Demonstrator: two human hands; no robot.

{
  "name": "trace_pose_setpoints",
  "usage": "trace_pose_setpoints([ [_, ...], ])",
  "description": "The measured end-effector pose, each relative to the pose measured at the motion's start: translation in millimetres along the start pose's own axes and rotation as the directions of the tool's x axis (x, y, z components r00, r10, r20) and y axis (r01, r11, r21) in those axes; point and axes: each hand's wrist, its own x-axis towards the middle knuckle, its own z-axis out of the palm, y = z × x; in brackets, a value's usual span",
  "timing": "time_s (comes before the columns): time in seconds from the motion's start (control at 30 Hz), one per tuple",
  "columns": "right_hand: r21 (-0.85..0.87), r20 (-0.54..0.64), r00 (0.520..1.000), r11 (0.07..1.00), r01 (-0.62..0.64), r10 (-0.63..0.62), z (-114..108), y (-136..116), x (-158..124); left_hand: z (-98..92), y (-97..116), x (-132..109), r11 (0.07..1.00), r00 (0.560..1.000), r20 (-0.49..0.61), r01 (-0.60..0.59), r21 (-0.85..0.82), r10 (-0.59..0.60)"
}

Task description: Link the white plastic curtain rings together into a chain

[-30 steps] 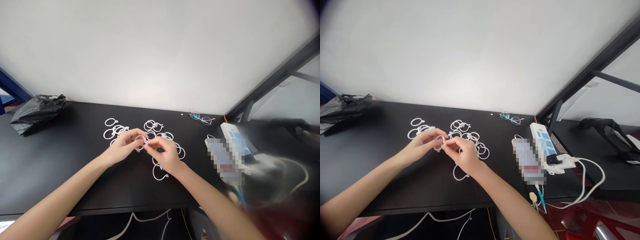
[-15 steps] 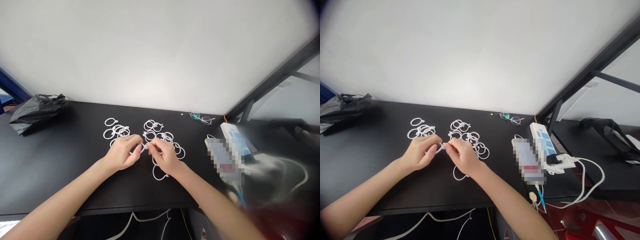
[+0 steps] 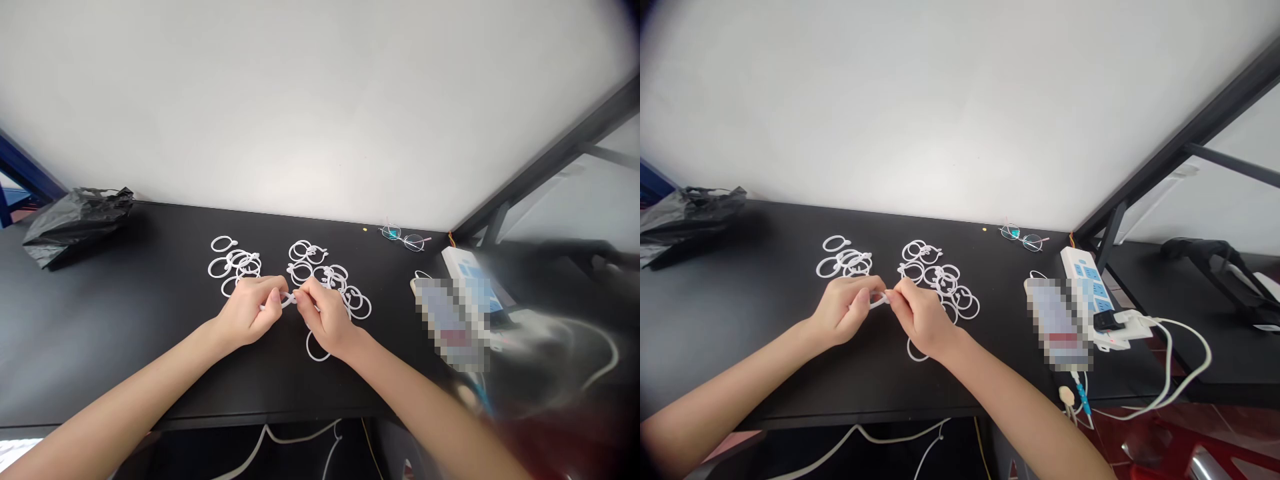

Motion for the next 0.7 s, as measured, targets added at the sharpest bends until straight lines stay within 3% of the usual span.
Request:
trace_pose_setpoints([
  [0.47, 0.002, 0.021, 1.0, 1.0, -0.021, 0.021, -1, 0, 0, -2.2, 0, 1, 1.0, 0.998, 0.065, 0.02, -0.012, -0.019],
  [0.57, -0.067, -0.037, 0.998, 0.997, 0.045, -0.048, -3, 1, 1, -6.1, 1, 3, 0.998, 0.994, 0.108, 0.025, 0.053, -0.03],
  [0.7, -0.116, -0.097, 0.99, 0.989, 0.092, -0.104, -6, 4, 1, -15.4, -5, 9, 0.963, 0.989, 0.113, 0.062, 0.263, -0.094],
])
